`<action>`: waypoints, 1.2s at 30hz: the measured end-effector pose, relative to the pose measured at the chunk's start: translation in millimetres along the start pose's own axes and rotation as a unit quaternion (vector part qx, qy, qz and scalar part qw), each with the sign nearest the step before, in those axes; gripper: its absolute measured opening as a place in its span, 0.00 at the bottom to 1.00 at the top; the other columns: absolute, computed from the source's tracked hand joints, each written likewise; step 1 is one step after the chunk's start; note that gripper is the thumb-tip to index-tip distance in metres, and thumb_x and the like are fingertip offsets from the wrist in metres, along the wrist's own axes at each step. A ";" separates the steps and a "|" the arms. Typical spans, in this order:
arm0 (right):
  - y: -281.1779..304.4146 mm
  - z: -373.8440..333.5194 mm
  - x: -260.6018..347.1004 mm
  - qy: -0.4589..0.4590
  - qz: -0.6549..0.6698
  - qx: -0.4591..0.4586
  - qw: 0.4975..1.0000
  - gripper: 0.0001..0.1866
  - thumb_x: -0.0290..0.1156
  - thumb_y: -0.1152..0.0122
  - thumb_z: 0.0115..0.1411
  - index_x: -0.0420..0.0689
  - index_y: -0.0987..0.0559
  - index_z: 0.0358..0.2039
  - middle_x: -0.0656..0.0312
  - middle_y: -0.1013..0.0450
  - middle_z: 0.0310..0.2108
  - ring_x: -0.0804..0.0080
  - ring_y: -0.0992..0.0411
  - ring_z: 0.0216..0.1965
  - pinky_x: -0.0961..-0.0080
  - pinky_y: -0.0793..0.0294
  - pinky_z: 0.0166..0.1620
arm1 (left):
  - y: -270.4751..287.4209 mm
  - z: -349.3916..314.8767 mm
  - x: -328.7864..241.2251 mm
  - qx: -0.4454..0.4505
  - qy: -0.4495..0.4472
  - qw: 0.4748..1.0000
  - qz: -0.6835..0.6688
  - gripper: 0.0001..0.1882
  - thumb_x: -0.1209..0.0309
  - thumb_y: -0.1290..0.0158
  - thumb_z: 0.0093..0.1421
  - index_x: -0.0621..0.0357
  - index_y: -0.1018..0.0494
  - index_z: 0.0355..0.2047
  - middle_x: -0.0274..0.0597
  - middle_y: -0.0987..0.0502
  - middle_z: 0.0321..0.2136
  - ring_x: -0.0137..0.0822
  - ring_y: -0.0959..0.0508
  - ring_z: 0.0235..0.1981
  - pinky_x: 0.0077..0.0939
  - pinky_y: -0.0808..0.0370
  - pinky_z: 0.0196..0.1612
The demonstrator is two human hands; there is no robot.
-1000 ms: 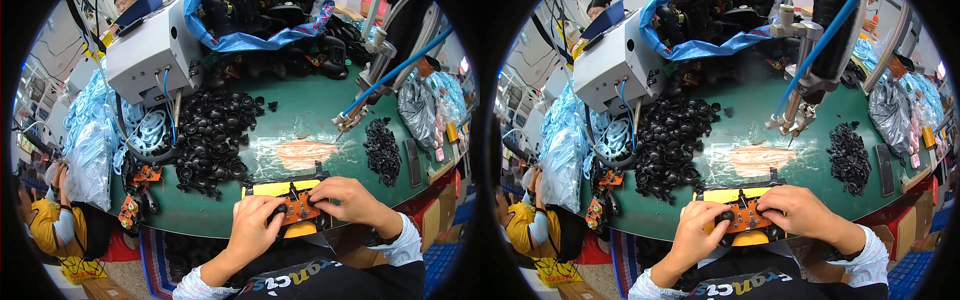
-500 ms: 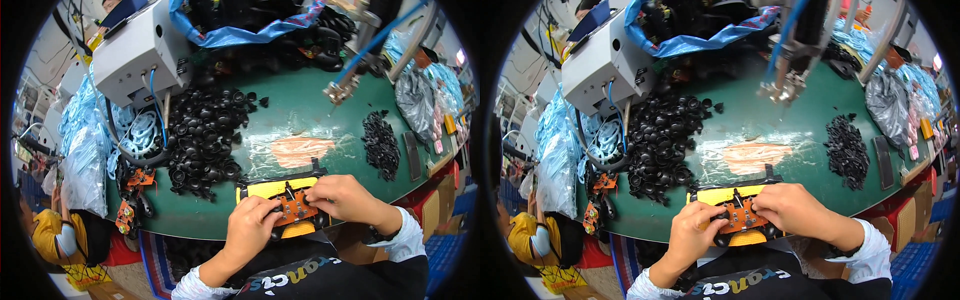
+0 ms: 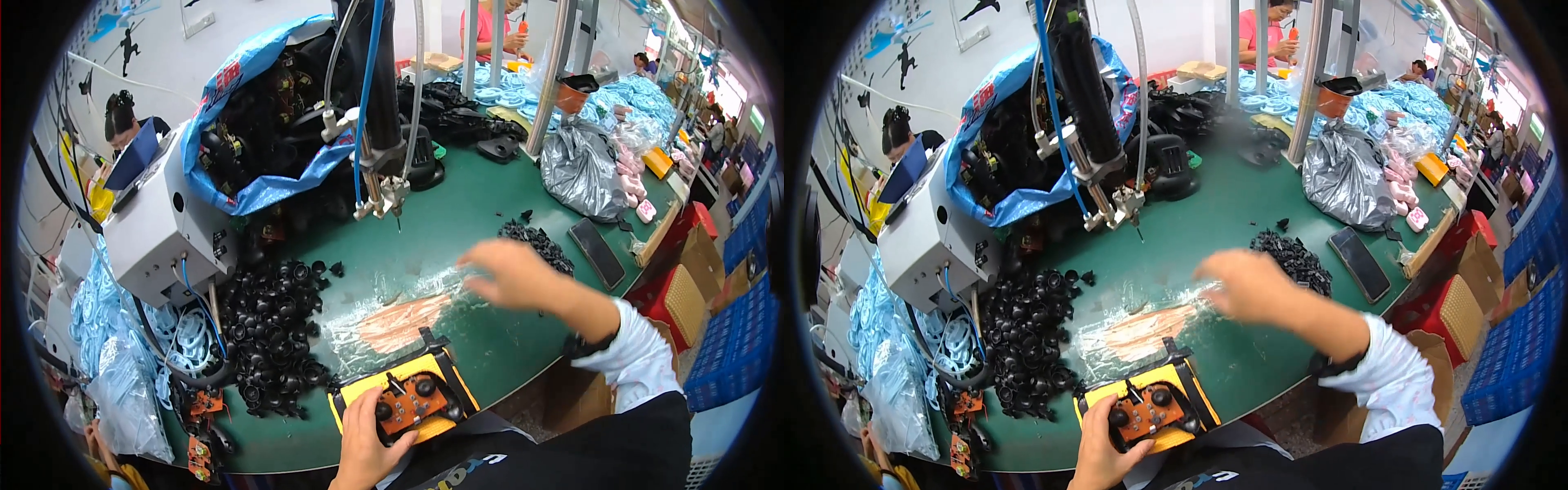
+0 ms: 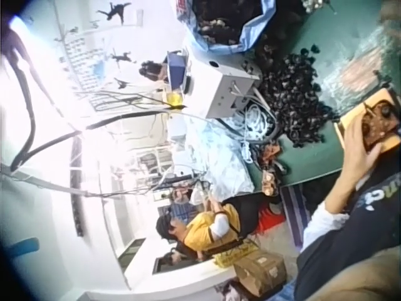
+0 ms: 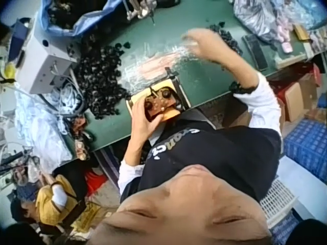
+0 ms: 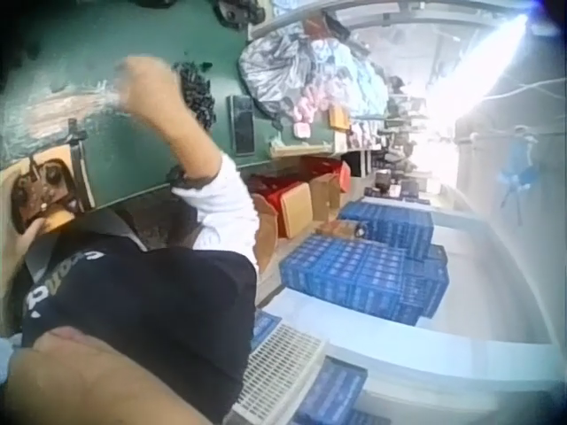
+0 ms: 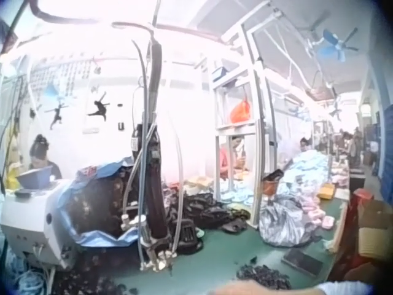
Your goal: Assembling a handheld electronic game controller by placing internal circuit boards and closing the plastic casing.
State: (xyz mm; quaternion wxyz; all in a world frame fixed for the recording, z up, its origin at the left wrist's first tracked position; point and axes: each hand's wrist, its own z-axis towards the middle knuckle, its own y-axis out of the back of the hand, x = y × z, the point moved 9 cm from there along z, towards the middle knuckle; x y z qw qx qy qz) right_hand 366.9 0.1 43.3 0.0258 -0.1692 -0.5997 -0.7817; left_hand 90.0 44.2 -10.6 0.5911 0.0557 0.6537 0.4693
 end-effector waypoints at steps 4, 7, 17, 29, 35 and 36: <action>-6.2 72.6 -143.8 -0.173 0.044 -0.007 0.984 0.16 0.35 0.38 0.56 0.44 0.21 0.45 0.52 0.23 0.45 0.50 0.25 0.47 0.59 0.27 0.52 | -0.1 0.0 -6.3 0.027 -0.037 0.999 0.004 0.46 0.71 0.31 0.45 0.63 0.42 0.62 0.58 0.33 0.55 0.58 0.33 0.55 0.43 0.35 0.58; -11.8 122.3 -210.1 -0.225 0.026 -0.072 0.971 0.16 0.32 0.40 0.56 0.41 0.21 0.45 0.49 0.23 0.44 0.49 0.26 0.48 0.60 0.27 0.52 | 5.4 0.9 -11.8 0.043 -0.049 0.998 0.013 0.51 0.65 0.27 0.44 0.64 0.43 0.63 0.58 0.34 0.56 0.56 0.33 0.57 0.42 0.35 0.59; -37.4 146.6 -294.7 -0.410 -0.241 -0.135 0.869 0.20 0.29 0.48 0.60 0.46 0.27 0.54 0.51 0.40 0.64 0.45 0.44 0.66 0.42 0.35 0.57 | 18.4 -3.0 22.8 -0.009 0.071 0.996 -0.053 0.35 0.73 0.37 0.55 0.62 0.38 0.62 0.53 0.34 0.59 0.48 0.32 0.59 0.37 0.33 0.59; 15.4 119.8 -311.6 -0.206 -0.375 -0.217 0.877 0.08 0.28 0.43 0.56 0.42 0.26 0.37 0.55 0.26 0.32 0.55 0.25 0.38 0.62 0.21 0.35 | 33.9 -7.6 15.5 -0.077 0.032 0.994 -0.063 0.23 0.80 0.42 0.58 0.65 0.32 0.55 0.52 0.33 0.57 0.45 0.28 0.54 0.33 0.29 0.53; 77.5 82.3 -228.8 -0.134 -0.272 -0.331 0.893 0.14 0.28 0.41 0.52 0.40 0.25 0.40 0.53 0.27 0.33 0.56 0.26 0.38 0.61 0.23 0.39 | 48.7 -8.5 14.0 -0.133 0.023 0.990 -0.036 0.19 0.82 0.45 0.60 0.65 0.29 0.52 0.50 0.33 0.56 0.41 0.25 0.50 0.27 0.26 0.49; 91.7 67.8 -226.0 -0.127 -0.213 -0.374 0.894 0.16 0.27 0.43 0.52 0.40 0.25 0.42 0.52 0.27 0.34 0.55 0.25 0.38 0.63 0.23 0.39 | 50.5 -8.5 12.0 -0.140 0.029 0.989 -0.044 0.18 0.82 0.45 0.60 0.65 0.28 0.51 0.50 0.32 0.55 0.40 0.25 0.49 0.27 0.27 0.49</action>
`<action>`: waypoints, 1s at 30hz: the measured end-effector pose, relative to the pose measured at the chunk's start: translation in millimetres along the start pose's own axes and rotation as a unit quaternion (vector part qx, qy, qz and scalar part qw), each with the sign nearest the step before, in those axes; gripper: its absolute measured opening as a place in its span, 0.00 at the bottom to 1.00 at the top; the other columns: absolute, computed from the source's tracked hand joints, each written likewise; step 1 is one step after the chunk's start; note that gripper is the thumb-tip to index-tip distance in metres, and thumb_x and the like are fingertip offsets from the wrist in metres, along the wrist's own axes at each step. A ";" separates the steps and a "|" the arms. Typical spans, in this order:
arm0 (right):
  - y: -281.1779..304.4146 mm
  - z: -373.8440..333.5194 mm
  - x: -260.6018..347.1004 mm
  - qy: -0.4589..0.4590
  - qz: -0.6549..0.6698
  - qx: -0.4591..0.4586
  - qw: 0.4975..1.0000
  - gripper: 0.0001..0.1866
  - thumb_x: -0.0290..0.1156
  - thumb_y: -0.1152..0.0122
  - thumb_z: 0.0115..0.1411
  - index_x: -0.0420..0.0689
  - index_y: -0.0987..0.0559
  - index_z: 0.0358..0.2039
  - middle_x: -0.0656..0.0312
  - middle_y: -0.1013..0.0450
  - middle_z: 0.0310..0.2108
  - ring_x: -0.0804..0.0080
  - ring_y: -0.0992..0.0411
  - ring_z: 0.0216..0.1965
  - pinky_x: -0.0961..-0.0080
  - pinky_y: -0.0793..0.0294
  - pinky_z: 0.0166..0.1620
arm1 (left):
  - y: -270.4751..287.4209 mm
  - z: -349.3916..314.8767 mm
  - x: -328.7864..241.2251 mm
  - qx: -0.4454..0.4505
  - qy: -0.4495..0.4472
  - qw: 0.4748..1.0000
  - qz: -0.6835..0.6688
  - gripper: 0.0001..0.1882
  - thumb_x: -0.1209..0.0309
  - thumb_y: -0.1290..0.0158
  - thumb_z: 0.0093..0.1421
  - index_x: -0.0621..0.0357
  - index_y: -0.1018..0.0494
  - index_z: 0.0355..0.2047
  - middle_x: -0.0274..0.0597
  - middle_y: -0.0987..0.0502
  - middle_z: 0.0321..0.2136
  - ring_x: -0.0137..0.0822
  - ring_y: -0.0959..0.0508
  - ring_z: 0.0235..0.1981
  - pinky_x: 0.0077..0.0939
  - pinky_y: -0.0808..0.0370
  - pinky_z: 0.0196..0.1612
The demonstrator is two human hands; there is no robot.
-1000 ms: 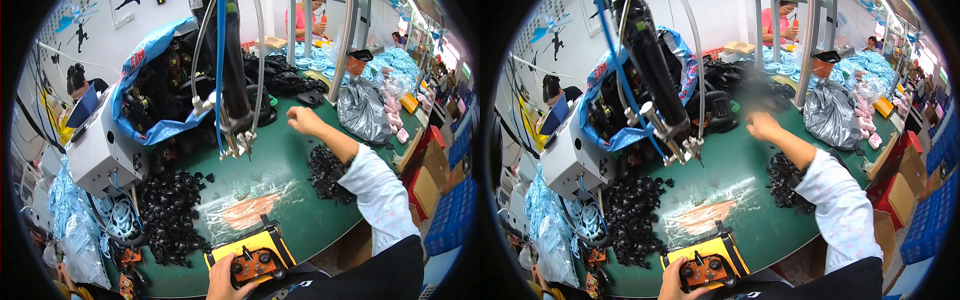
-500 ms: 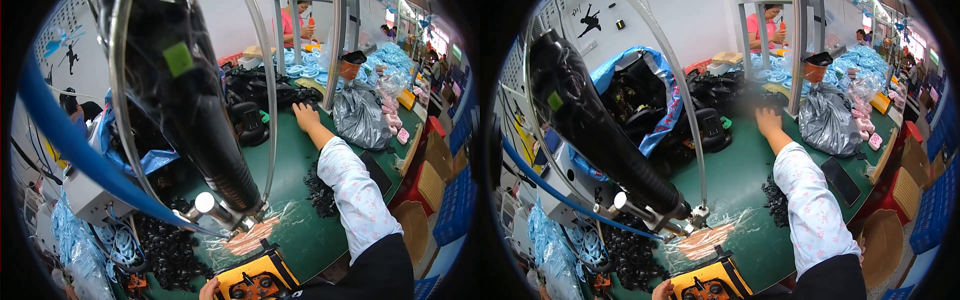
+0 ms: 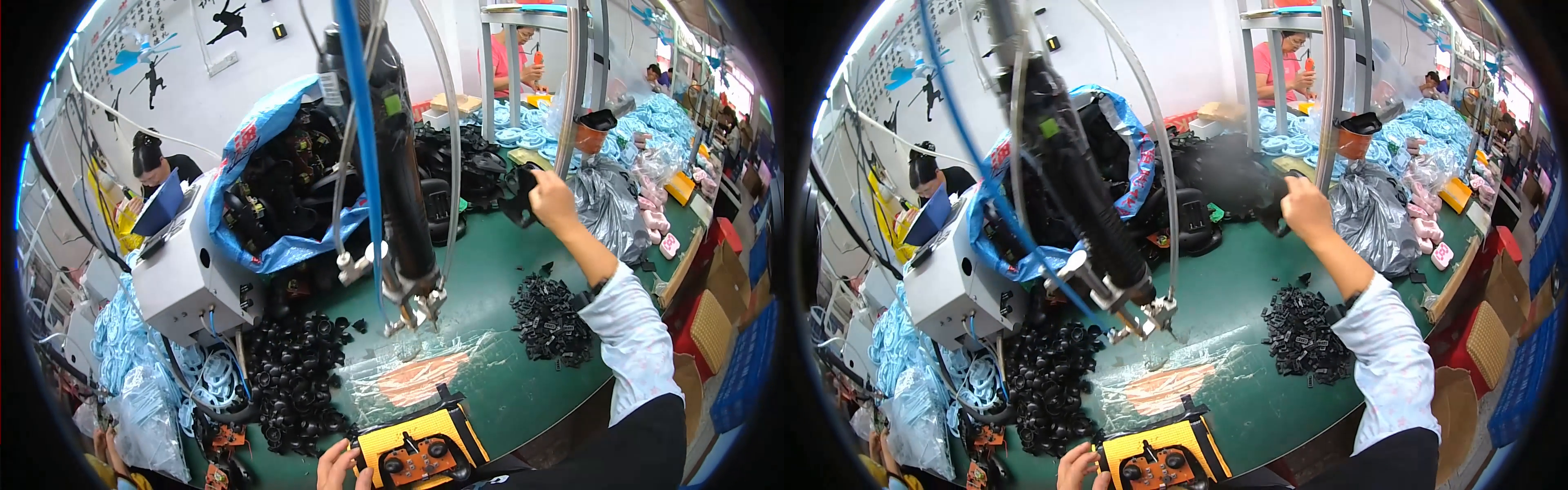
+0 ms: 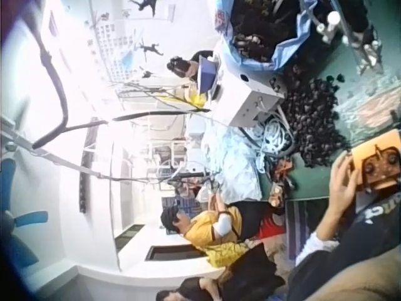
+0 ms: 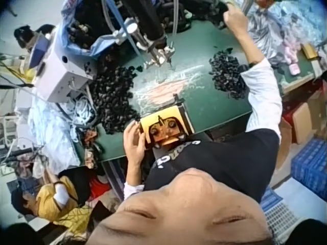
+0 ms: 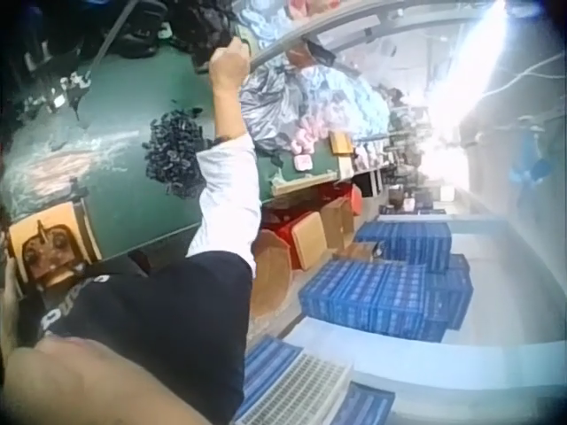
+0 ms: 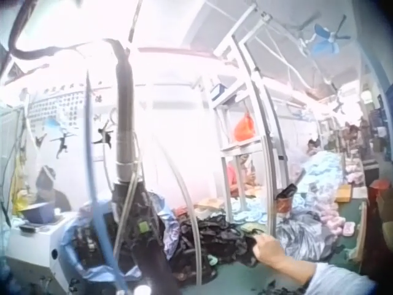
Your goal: Assembling a handheld electronic game controller by placing internal circuit boards and closing the plastic casing.
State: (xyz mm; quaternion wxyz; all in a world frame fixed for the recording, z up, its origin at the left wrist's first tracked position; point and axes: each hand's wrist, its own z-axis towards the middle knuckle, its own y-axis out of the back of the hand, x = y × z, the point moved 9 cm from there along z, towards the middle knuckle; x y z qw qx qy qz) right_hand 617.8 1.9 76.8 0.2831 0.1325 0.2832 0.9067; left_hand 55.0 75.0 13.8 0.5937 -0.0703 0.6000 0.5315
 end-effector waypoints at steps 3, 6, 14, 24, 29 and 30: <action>29.4 -4.1 -8.0 -0.075 0.215 0.073 0.971 0.18 0.25 0.46 0.52 0.38 0.25 0.46 0.52 0.25 0.35 0.58 0.24 0.36 0.68 0.25 0.39 | 7.6 -7.0 -4.4 -0.020 -0.029 0.999 -0.003 0.16 0.82 0.45 0.60 0.65 0.27 0.50 0.49 0.31 0.55 0.39 0.25 0.48 0.26 0.27 0.48; 73.5 -24.4 42.9 -0.042 0.366 0.197 0.909 0.14 0.20 0.46 0.53 0.37 0.26 0.42 0.59 0.26 0.34 0.74 0.26 0.37 0.74 0.27 0.39 | 0.8 -9.9 8.6 0.030 0.010 0.998 -0.061 0.27 0.73 0.35 0.52 0.67 0.30 0.52 0.55 0.30 0.53 0.43 0.24 0.50 0.32 0.26 0.53; 185.3 -92.5 256.8 0.088 0.698 0.259 0.662 0.17 0.06 0.49 0.48 0.42 0.28 0.35 0.56 0.25 0.42 0.65 0.27 0.44 0.71 0.28 0.49 | -66.4 12.3 -29.9 0.259 0.276 0.687 -0.620 0.44 0.36 0.68 0.65 0.57 0.53 0.68 0.57 0.32 0.58 0.48 0.23 0.50 0.33 0.23 0.49; 204.0 -128.0 321.2 0.246 0.492 0.303 0.779 0.37 0.36 0.24 0.45 0.43 0.28 0.55 0.39 0.42 0.63 0.44 0.37 0.61 0.59 0.34 0.60 | 6.6 21.0 -23.0 -0.010 0.136 0.843 -0.520 0.32 0.77 0.49 0.65 0.67 0.52 0.65 0.54 0.23 0.44 0.39 0.17 0.37 0.24 0.18 0.39; 201.8 -150.1 320.1 0.206 0.442 0.272 0.830 0.31 0.30 0.25 0.42 0.42 0.26 0.49 0.43 0.35 0.55 0.48 0.31 0.53 0.59 0.30 0.54 | -15.1 -3.0 -26.9 0.065 0.168 0.847 -0.500 0.37 0.76 0.45 0.63 0.66 0.55 0.65 0.52 0.23 0.45 0.38 0.18 0.40 0.27 0.21 0.43; 199.7 -155.8 313.7 0.182 0.451 0.278 0.828 0.32 0.30 0.26 0.41 0.42 0.26 0.49 0.45 0.33 0.52 0.48 0.31 0.52 0.60 0.30 0.54 | -16.8 -8.6 -21.4 0.063 0.172 0.845 -0.503 0.37 0.76 0.45 0.63 0.66 0.55 0.65 0.52 0.23 0.45 0.38 0.18 0.40 0.27 0.21 0.43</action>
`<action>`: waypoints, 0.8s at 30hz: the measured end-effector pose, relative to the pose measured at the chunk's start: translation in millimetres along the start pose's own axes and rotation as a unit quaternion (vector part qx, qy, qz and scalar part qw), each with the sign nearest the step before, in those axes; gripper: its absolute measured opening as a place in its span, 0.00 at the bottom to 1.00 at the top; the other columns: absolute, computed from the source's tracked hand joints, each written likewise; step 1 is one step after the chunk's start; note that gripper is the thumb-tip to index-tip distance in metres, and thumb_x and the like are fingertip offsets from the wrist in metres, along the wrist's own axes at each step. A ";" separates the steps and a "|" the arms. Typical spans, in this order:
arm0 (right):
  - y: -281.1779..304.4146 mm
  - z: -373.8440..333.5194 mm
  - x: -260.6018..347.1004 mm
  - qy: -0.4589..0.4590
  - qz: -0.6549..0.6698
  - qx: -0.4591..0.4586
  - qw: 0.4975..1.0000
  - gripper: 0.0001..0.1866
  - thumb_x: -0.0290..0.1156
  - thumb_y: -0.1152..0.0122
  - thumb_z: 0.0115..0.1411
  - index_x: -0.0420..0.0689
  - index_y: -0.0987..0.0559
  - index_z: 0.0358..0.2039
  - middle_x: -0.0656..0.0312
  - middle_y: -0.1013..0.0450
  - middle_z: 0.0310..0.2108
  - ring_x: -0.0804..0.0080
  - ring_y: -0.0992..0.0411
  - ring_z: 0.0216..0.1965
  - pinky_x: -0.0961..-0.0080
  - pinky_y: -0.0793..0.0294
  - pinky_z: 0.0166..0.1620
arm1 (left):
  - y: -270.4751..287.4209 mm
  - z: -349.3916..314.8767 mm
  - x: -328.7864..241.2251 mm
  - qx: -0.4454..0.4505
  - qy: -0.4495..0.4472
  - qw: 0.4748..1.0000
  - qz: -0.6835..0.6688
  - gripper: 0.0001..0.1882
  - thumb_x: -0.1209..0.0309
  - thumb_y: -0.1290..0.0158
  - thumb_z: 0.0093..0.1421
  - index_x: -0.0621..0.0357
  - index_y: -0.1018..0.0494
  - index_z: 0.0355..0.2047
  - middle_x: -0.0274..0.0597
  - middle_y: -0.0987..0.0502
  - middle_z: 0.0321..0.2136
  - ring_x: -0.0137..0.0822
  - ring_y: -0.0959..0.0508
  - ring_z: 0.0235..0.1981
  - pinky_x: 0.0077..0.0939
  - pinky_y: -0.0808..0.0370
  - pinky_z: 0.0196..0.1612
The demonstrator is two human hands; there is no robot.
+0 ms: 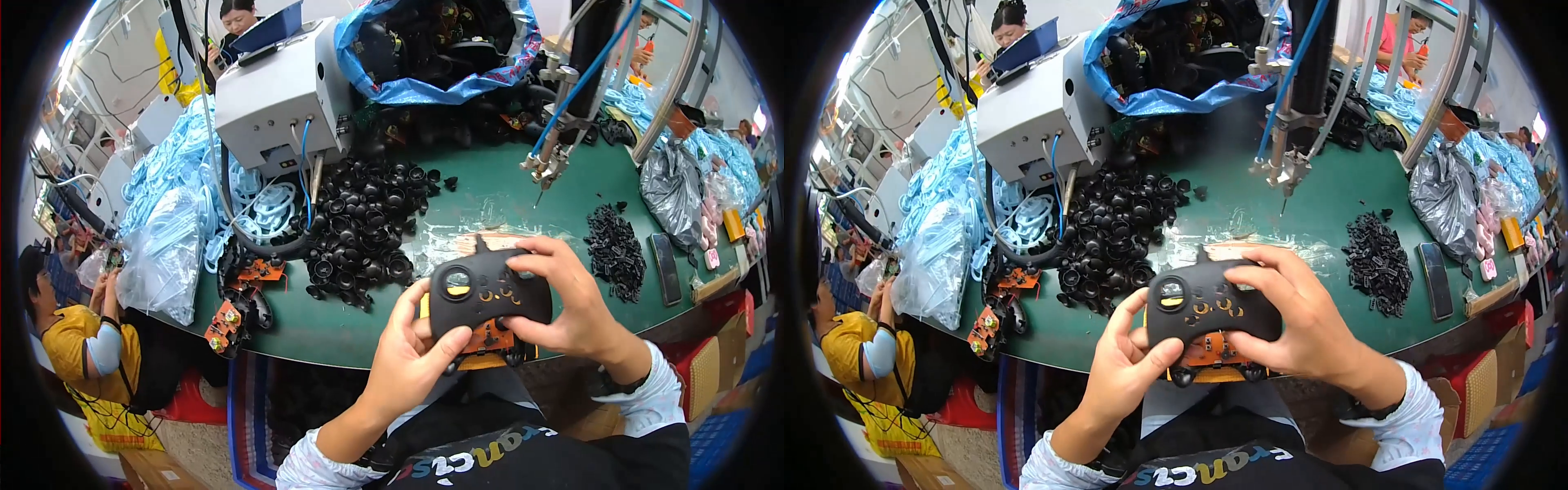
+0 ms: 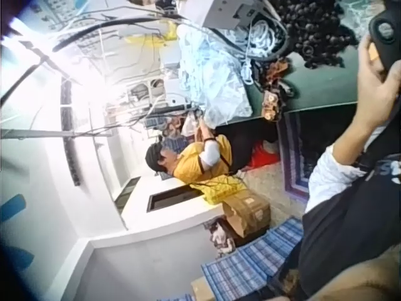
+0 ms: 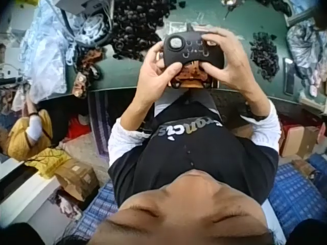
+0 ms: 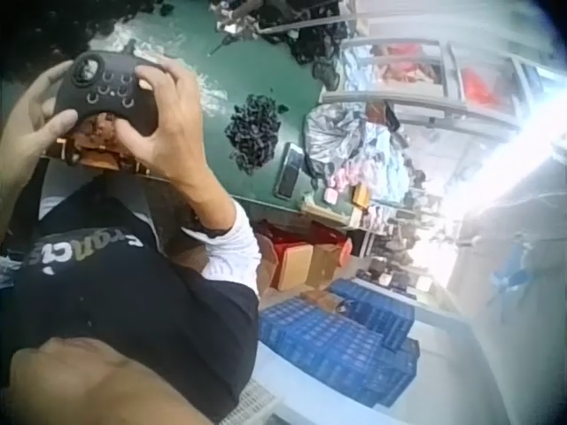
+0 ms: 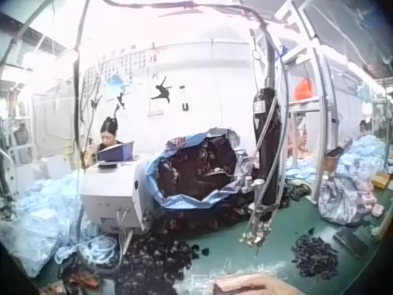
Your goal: Assembling a handheld electronic game controller by placing internal circuit boards and closing the plastic casing.
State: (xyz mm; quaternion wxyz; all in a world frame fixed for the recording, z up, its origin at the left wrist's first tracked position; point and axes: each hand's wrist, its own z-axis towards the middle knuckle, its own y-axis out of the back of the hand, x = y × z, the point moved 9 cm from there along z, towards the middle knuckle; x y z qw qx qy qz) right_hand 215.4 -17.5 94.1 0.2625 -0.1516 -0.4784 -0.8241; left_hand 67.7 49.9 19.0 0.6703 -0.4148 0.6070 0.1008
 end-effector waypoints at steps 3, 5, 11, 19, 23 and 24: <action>-10.3 -34.2 -10.5 -0.045 0.005 -0.016 0.999 0.34 0.31 0.24 0.38 0.42 0.26 0.48 0.47 0.33 0.48 0.51 0.30 0.48 0.62 0.28 0.50 | 11.0 -15.9 -10.0 -0.043 -0.073 0.946 0.312 0.50 0.65 0.32 0.52 0.67 0.50 0.66 0.54 0.28 0.52 0.46 0.27 0.54 0.40 0.31 0.57; -19.7 -54.4 -12.3 -0.069 -0.008 -0.032 0.997 0.34 0.31 0.24 0.38 0.42 0.26 0.48 0.47 0.34 0.48 0.50 0.30 0.48 0.62 0.28 0.49 | 9.4 -17.0 -1.5 -0.019 -0.093 0.893 0.439 0.53 0.63 0.28 0.47 0.62 0.48 0.66 0.53 0.36 0.58 0.44 0.32 0.59 0.38 0.32 0.58; -49.7 -72.0 -20.4 -0.103 -0.027 -0.018 0.994 0.37 0.31 0.22 0.38 0.42 0.28 0.51 0.47 0.34 0.51 0.50 0.33 0.50 0.60 0.31 0.53 | 9.2 -8.4 29.4 -0.014 -0.067 0.879 0.472 0.40 0.66 0.30 0.48 0.58 0.35 0.60 0.55 0.38 0.59 0.50 0.33 0.59 0.38 0.32 0.59; -61.8 -71.9 -27.7 -0.109 0.041 0.058 0.992 0.34 0.42 0.27 0.49 0.43 0.27 0.55 0.50 0.33 0.53 0.48 0.34 0.52 0.59 0.33 0.56 | 19.1 -13.6 30.0 -0.044 -0.075 0.856 0.509 0.32 0.70 0.32 0.50 0.61 0.31 0.55 0.53 0.30 0.54 0.49 0.27 0.54 0.37 0.28 0.54; -54.0 -75.2 -38.3 -0.139 0.049 0.057 0.987 0.35 0.39 0.27 0.49 0.39 0.28 0.55 0.50 0.31 0.53 0.49 0.33 0.52 0.60 0.33 0.56 | 13.8 -9.9 37.0 -0.021 -0.063 0.869 0.491 0.32 0.68 0.34 0.52 0.62 0.31 0.55 0.54 0.30 0.53 0.51 0.29 0.54 0.38 0.32 0.57; -53.8 -74.3 -36.7 -0.134 0.037 0.060 0.988 0.35 0.39 0.26 0.48 0.39 0.28 0.55 0.50 0.31 0.53 0.50 0.32 0.52 0.60 0.32 0.55 | 13.0 -9.8 34.0 -0.022 -0.075 0.858 0.508 0.32 0.69 0.33 0.51 0.62 0.31 0.55 0.54 0.30 0.54 0.48 0.27 0.53 0.35 0.27 0.53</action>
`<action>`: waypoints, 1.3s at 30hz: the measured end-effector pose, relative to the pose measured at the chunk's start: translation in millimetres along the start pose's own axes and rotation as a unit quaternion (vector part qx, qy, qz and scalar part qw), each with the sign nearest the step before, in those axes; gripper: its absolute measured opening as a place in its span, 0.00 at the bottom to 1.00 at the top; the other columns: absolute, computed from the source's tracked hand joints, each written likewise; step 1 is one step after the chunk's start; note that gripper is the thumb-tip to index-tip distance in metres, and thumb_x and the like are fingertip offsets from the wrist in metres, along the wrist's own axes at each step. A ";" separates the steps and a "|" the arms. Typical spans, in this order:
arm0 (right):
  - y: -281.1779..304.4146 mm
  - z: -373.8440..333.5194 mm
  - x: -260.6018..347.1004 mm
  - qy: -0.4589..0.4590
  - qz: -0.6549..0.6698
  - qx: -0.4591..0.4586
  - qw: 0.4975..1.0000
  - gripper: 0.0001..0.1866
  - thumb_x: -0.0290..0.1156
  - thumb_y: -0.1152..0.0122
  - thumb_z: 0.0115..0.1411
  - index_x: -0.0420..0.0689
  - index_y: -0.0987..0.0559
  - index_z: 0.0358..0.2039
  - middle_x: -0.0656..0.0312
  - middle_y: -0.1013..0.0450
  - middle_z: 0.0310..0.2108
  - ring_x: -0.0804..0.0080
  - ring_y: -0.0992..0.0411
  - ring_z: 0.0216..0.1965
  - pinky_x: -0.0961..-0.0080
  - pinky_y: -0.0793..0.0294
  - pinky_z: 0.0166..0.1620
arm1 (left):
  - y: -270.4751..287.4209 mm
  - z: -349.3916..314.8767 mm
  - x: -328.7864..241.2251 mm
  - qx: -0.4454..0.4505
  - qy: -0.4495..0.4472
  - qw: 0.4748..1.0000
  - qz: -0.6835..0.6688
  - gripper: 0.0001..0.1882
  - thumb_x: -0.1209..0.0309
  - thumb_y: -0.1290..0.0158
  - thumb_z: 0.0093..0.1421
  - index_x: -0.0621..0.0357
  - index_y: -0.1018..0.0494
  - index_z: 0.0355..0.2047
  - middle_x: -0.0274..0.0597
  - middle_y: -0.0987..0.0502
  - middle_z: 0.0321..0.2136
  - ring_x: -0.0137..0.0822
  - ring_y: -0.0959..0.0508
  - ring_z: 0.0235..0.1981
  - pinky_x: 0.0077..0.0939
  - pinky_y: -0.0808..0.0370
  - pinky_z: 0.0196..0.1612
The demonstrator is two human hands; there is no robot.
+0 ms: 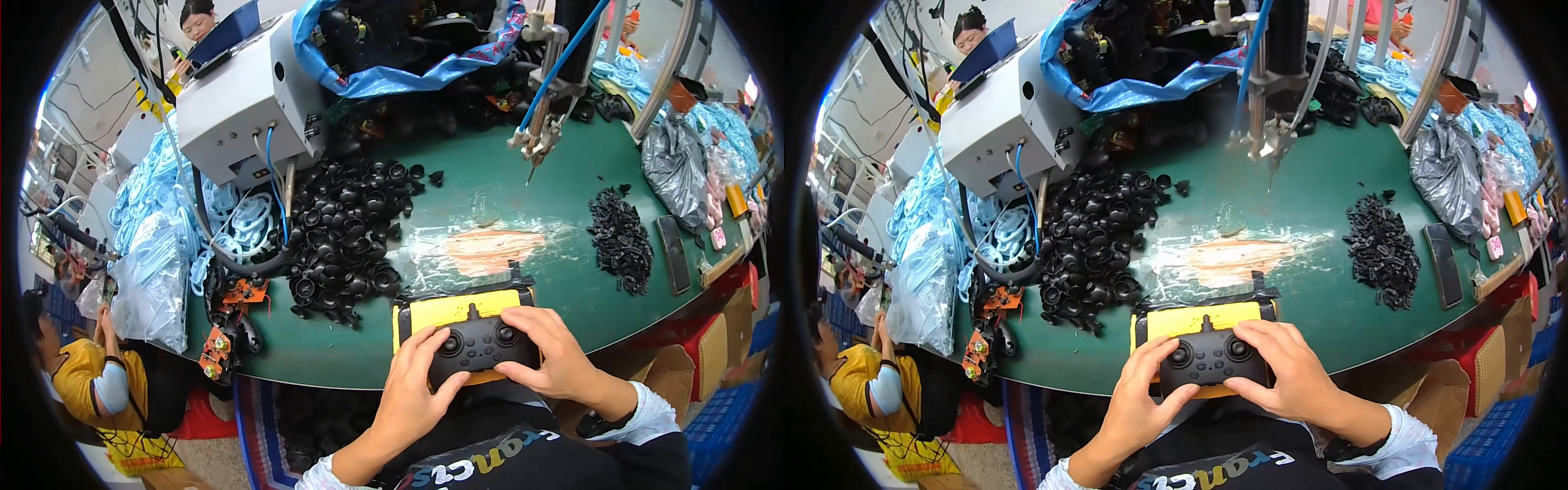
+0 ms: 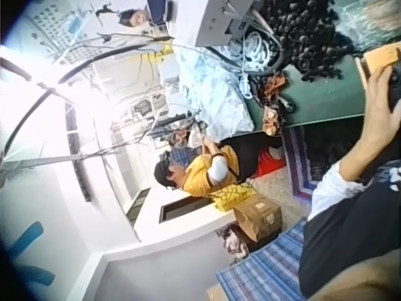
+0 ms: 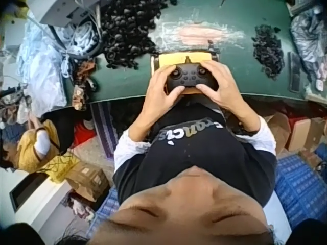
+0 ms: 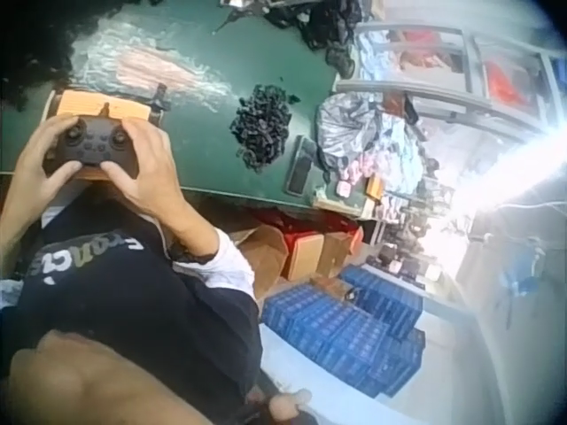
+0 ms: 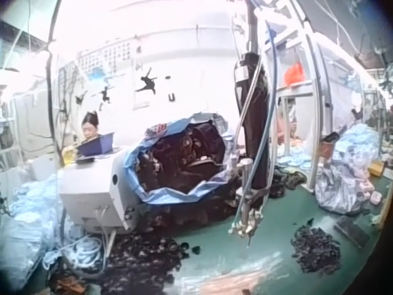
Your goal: Assembling a handheld electronic game controller by placing internal circuit boards and closing the plastic casing.
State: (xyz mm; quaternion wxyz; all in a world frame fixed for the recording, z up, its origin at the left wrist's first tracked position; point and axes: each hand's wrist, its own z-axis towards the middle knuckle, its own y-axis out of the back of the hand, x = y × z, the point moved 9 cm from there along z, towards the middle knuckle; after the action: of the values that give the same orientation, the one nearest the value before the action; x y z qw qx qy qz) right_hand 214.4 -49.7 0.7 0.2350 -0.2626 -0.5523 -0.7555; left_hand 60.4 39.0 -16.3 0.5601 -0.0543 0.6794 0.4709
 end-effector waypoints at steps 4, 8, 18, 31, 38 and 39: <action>2.5 7.3 2.5 0.011 -0.024 0.018 0.999 0.37 0.39 0.25 0.46 0.38 0.29 0.55 0.50 0.30 0.53 0.51 0.31 0.51 0.61 0.28 0.53 | 0.7 2.7 1.8 0.000 0.001 1.000 0.008 0.32 0.71 0.32 0.50 0.62 0.30 0.54 0.54 0.30 0.55 0.45 0.25 0.51 0.31 0.22 0.47; -3.7 11.7 -8.1 0.008 0.007 0.046 0.999 0.36 0.40 0.25 0.46 0.38 0.28 0.53 0.51 0.30 0.53 0.52 0.30 0.52 0.62 0.27 0.52 | 0.4 9.6 -6.7 0.013 -0.009 0.999 0.035 0.32 0.72 0.32 0.49 0.63 0.31 0.54 0.53 0.29 0.52 0.45 0.24 0.48 0.31 0.22 0.45; -12.7 10.3 6.6 0.083 -0.039 0.025 0.995 0.34 0.40 0.25 0.46 0.42 0.26 0.52 0.53 0.29 0.54 0.53 0.29 0.52 0.62 0.29 0.53 | -2.0 4.8 -7.3 0.026 -0.042 0.997 0.061 0.34 0.68 0.31 0.48 0.63 0.32 0.53 0.54 0.32 0.54 0.48 0.27 0.52 0.30 0.22 0.41; -14.9 13.7 3.6 0.016 0.011 0.069 0.997 0.26 0.41 0.30 0.52 0.46 0.24 0.50 0.52 0.33 0.54 0.51 0.31 0.54 0.62 0.26 0.51 | 5.9 11.3 -12.5 -0.017 -0.053 0.996 0.063 0.29 0.70 0.30 0.45 0.58 0.24 0.49 0.53 0.25 0.52 0.45 0.20 0.46 0.30 0.22 0.42; -16.1 19.2 8.4 0.057 -0.012 0.056 0.997 0.27 0.41 0.27 0.48 0.45 0.23 0.47 0.53 0.29 0.51 0.53 0.28 0.50 0.64 0.24 0.49 | 5.2 14.2 -4.1 0.044 -0.057 0.995 0.063 0.35 0.68 0.29 0.44 0.58 0.28 0.55 0.51 0.26 0.52 0.44 0.23 0.49 0.32 0.22 0.43; -16.2 19.4 8.3 0.056 -0.010 0.059 0.997 0.27 0.41 0.27 0.48 0.45 0.23 0.47 0.53 0.29 0.51 0.53 0.28 0.50 0.64 0.24 0.49 | 4.9 13.6 -1.5 0.062 -0.036 0.997 0.029 0.39 0.68 0.29 0.44 0.59 0.31 0.57 0.51 0.27 0.53 0.43 0.24 0.51 0.32 0.22 0.45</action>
State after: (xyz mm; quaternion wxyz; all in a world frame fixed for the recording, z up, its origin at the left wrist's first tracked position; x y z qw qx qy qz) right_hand 200.4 -27.2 -0.5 0.2737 -0.1999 -0.5843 -0.7374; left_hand 67.7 50.6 -11.3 0.5729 0.0172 0.6877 0.4456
